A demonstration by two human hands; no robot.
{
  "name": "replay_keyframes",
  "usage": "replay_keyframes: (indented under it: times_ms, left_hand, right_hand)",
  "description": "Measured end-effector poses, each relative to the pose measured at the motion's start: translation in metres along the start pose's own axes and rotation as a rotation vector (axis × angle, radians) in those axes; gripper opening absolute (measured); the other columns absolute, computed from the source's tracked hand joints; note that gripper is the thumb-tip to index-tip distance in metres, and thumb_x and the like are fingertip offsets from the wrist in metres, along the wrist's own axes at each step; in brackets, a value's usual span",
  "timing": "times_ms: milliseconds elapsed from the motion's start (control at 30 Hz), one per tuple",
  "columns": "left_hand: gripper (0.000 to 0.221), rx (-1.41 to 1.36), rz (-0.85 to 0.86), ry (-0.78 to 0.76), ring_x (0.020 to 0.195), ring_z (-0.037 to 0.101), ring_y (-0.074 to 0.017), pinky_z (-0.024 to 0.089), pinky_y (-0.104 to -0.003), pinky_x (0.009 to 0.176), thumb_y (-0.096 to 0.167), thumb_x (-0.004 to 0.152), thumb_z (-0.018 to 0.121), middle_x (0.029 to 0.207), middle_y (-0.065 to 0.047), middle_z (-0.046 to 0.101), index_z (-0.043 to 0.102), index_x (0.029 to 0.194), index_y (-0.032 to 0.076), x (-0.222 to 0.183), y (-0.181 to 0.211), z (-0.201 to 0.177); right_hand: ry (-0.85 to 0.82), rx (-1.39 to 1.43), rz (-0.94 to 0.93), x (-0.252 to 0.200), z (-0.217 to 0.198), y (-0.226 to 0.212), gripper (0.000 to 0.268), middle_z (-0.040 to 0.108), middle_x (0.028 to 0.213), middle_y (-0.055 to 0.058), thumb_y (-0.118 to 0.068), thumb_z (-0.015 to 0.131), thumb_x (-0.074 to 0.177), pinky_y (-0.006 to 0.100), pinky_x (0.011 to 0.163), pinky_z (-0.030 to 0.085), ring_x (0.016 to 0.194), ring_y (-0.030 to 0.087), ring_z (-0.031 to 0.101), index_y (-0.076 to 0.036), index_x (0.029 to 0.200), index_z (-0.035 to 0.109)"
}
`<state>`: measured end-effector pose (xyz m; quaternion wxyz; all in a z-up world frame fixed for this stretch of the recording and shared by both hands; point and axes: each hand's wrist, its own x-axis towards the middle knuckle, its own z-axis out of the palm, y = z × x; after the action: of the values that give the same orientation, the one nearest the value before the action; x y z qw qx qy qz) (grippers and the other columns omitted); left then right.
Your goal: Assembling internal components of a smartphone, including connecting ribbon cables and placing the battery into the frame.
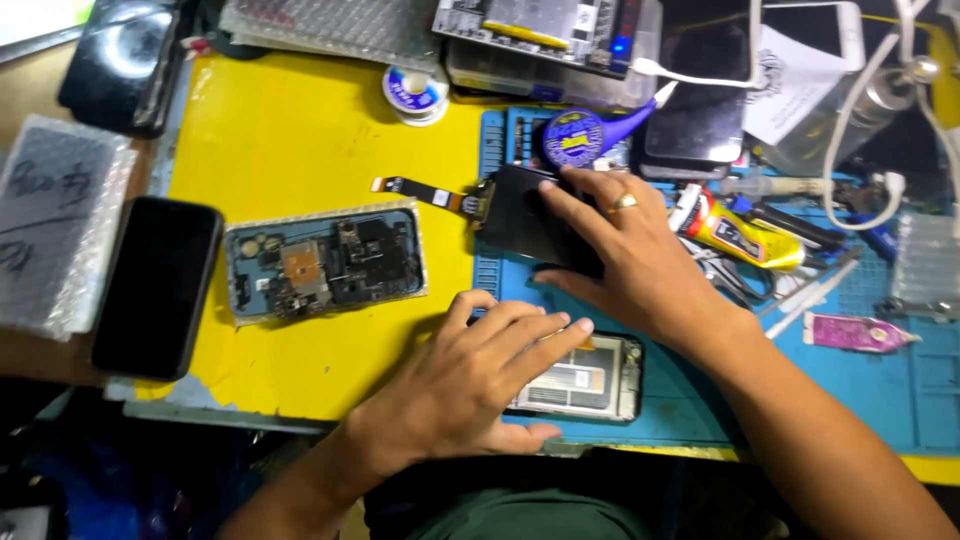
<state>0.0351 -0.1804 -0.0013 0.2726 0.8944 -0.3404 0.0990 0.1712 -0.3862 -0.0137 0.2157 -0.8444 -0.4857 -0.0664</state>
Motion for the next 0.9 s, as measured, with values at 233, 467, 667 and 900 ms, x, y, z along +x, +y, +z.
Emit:
replay_keyframes:
  times_ms: [233, 467, 667, 900]
  left_hand:
    - [0.049, 0.022, -0.23, 0.24, 0.108, 0.07, -0.0196, 0.043, -0.035, 0.09, 0.027, 0.087, 0.085, 0.121, -0.005, 0.075, 0.065, 0.129, 0.01, -0.064, -0.013, -0.043]
    - [0.021, 0.169, -0.503, 0.344, 0.095, 0.067, -0.0251, 0.048, -0.04, 0.085, 0.01, 0.092, 0.077, 0.104, -0.009, 0.073, 0.074, 0.111, 0.003, -0.11, -0.017, -0.077]
    - [0.017, 0.363, -0.5, 0.247, 0.09, 0.061, -0.0235, 0.039, -0.039, 0.075, 0.01, 0.094, 0.077, 0.104, -0.004, 0.071, 0.076, 0.111, 0.006, -0.117, -0.055, -0.102]
    - [0.062, 0.213, -0.535, -0.063, 0.112, 0.058, -0.0274, 0.043, -0.044, 0.096, 0.04, 0.077, 0.09, 0.126, -0.005, 0.065, 0.068, 0.128, 0.012, -0.104, -0.079, -0.12]
  right_hand:
    - [0.085, -0.049, -0.012, -0.014, -0.03, -0.025, 0.062, 0.056, 0.141, 0.024, -0.028, 0.084, 0.092, 0.057, 0.106, 0.046, 0.125, 0.042, 0.059, -0.006, 0.143, 0.057]
    - [-0.468, 0.103, 0.131, -0.084, -0.019, -0.039, 0.108, 0.053, 0.139, 0.008, -0.053, 0.09, 0.066, 0.047, 0.097, 0.051, 0.12, 0.03, 0.057, -0.02, 0.155, 0.04]
    - [-0.445, 0.017, 0.258, -0.112, -0.001, -0.033, 0.113, 0.059, 0.136, 0.004, -0.053, 0.092, 0.058, 0.044, 0.091, 0.055, 0.113, 0.028, 0.059, -0.028, 0.156, 0.042]
    - [-0.191, -0.095, 0.541, -0.131, 0.001, -0.074, 0.114, 0.062, 0.128, 0.018, -0.056, 0.091, 0.043, 0.046, 0.085, 0.057, 0.115, 0.035, 0.061, -0.022, 0.147, 0.06]
